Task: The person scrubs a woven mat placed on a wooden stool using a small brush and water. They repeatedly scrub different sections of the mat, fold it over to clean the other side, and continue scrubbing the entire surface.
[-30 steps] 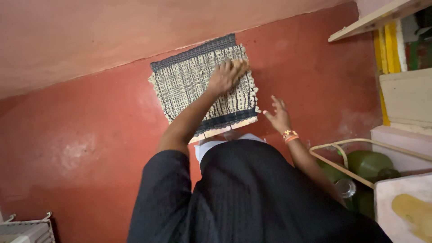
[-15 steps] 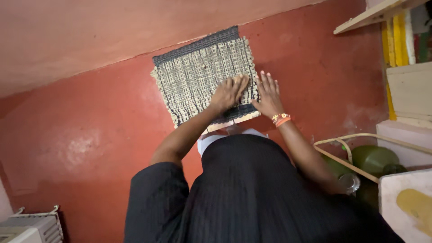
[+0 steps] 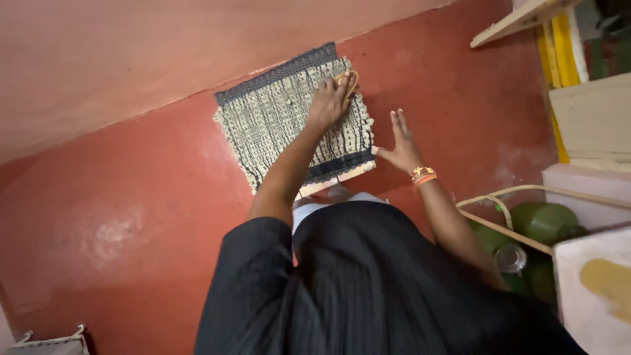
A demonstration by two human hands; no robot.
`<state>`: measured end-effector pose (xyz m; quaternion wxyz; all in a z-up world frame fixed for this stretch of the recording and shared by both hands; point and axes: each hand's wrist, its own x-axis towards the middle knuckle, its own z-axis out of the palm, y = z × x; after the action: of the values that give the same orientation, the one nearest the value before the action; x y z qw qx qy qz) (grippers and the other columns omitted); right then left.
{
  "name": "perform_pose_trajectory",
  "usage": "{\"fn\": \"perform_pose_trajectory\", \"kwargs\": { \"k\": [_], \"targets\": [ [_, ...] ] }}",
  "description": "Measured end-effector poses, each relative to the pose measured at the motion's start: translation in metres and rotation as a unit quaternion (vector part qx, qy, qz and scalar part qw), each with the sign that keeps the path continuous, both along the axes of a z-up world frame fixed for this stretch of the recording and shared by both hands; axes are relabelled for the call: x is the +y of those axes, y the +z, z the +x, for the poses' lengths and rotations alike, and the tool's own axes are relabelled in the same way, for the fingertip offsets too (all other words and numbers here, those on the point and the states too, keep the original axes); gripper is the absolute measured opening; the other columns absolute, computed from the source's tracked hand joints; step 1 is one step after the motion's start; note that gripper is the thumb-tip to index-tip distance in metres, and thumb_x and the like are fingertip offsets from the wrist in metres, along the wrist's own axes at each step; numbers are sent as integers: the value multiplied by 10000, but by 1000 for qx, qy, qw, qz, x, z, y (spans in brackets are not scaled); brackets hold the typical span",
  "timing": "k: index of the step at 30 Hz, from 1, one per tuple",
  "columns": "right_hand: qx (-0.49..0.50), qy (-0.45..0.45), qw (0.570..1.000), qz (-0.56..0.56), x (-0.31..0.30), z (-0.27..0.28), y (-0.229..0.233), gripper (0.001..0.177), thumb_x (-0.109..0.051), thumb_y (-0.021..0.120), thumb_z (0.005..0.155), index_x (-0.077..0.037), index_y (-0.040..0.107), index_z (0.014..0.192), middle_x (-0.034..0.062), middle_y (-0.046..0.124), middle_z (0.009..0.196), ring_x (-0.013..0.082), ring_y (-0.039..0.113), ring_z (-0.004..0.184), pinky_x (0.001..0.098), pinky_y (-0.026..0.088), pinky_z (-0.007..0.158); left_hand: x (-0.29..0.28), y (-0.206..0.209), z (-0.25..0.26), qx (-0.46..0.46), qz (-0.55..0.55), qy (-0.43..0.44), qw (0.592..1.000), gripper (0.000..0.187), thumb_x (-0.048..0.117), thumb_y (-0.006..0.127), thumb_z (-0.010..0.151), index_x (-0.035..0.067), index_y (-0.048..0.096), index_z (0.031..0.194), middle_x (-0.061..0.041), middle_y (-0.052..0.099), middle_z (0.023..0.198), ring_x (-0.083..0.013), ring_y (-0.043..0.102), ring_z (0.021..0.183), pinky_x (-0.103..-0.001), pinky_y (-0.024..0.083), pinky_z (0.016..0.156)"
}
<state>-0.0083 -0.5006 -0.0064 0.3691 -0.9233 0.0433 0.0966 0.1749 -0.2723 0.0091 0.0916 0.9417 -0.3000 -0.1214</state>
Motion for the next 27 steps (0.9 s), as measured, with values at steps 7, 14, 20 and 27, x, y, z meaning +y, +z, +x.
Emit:
{"fn": "perform_pose_trajectory", "kwargs": {
  "k": [7,14,20,27],
  "targets": [
    [3,-3,999,35,12,-30,-8,1180,-351,850,786,-119,97,1665,159,82,1744,367,165,1600,477,289,1254,25,22,-100,-49,-5,-185,981,659,272,454,997,123,236,1601,-212,477,1430,-356,582,1006,-453,562,743],
    [-37,24,999,17,9,-28,-18,1168,-302,852,794,-112,101,1668,163,98,1740,370,190,1591,506,265,1252,16,24,-66,-10,36,-172,984,582,269,359,1089,164,203,1640,-370,423,1403,-440,551,1165,-509,524,963],
    [-27,28,997,-65,20,-29,-10,1133,-291,828,795,-85,116,1652,182,104,1724,389,213,1564,531,250,1237,12,-8,-41,-4,7,-44,999,570,316,411,1067,165,260,1596,-306,433,1446,-420,529,1239,-510,491,1022],
    [-53,57,992,-97,61,-33,4,1066,-286,805,817,-37,182,1645,218,162,1713,436,220,1553,538,258,1236,45,-13,-106,-3,-62,-90,994,750,440,627,879,172,353,1523,-266,516,1330,-424,564,1130,-525,514,873]
  ]
}}
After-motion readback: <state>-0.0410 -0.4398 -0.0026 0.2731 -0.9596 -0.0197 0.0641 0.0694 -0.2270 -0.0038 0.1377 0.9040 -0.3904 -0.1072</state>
